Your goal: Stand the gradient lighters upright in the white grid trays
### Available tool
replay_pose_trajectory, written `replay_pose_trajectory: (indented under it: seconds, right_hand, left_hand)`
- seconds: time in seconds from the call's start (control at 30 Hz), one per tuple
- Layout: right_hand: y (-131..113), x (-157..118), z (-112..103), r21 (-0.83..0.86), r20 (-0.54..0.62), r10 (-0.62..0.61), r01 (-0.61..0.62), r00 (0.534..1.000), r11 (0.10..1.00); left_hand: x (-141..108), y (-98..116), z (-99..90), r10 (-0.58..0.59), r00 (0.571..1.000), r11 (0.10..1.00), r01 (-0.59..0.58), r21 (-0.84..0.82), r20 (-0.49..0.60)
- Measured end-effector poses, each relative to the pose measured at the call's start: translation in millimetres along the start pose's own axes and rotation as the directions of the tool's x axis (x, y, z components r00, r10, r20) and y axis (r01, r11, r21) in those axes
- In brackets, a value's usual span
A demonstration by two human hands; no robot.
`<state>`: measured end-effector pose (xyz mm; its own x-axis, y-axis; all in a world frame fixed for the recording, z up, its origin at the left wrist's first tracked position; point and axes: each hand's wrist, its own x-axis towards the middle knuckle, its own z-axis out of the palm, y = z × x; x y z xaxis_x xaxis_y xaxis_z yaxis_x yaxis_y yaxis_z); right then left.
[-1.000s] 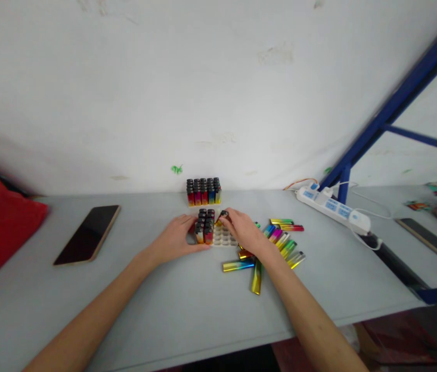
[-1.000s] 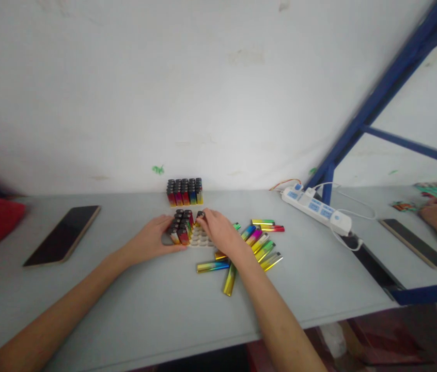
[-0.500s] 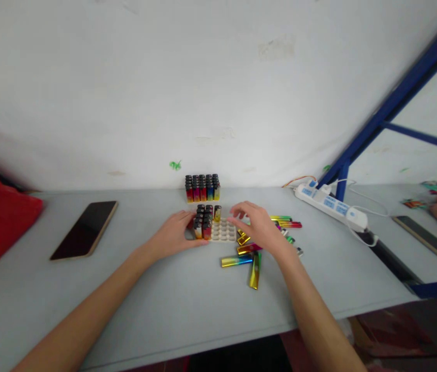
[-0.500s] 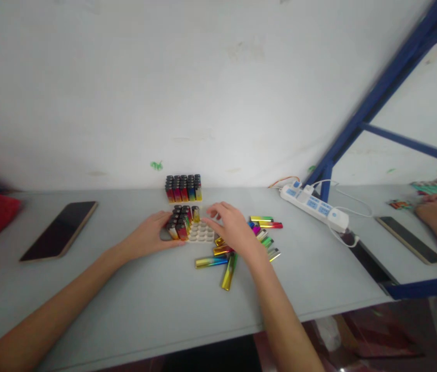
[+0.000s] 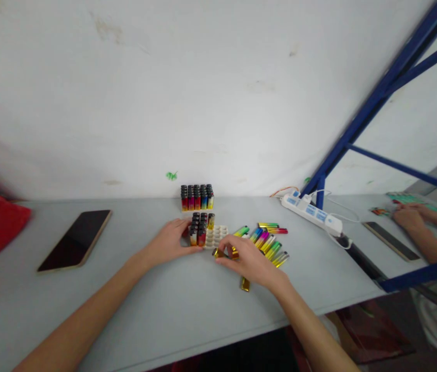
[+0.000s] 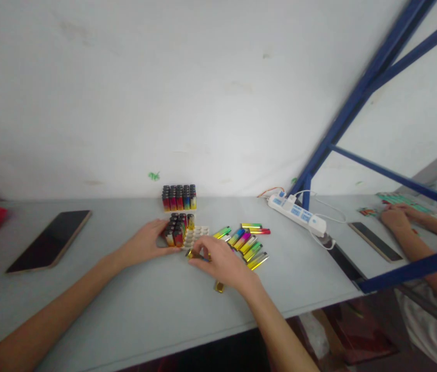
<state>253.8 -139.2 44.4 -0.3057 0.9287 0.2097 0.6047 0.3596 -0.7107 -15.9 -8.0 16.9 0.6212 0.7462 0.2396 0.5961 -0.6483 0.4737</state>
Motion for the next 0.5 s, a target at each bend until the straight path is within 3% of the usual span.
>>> replay_pose_trajectory:
  seconds: [0.1,0.17,0.33,0.5]
  right_hand:
    - [5,12,-8,0.399,-0.199,0.154,-0.063,0.968,0.915]
    - [9,22,-15,0.579,-0.25,0.269,-0.079,0.93,0.812]
    - [25,50,-29,0.831,-0.188,0.407,-0.076,0.894,0.551]
    - [40,67,-21,0.897,-0.146,0.433,-0.065,0.89,0.437]
  left_hand:
    - [0,2,-1.0,0.015,1.0,1.0,-0.015,-0.02,0.0]
    - [0,2,-1.4,0.021,1.0,0.999,-0.021,-0.025,0.007]
    - [0,2,-0.4,0.003,1.0,1.0,-0.003,0.018,0.01]
    - [-2,1,0.6,-0.008,1.0,0.999,0.007,0.032,0.013]
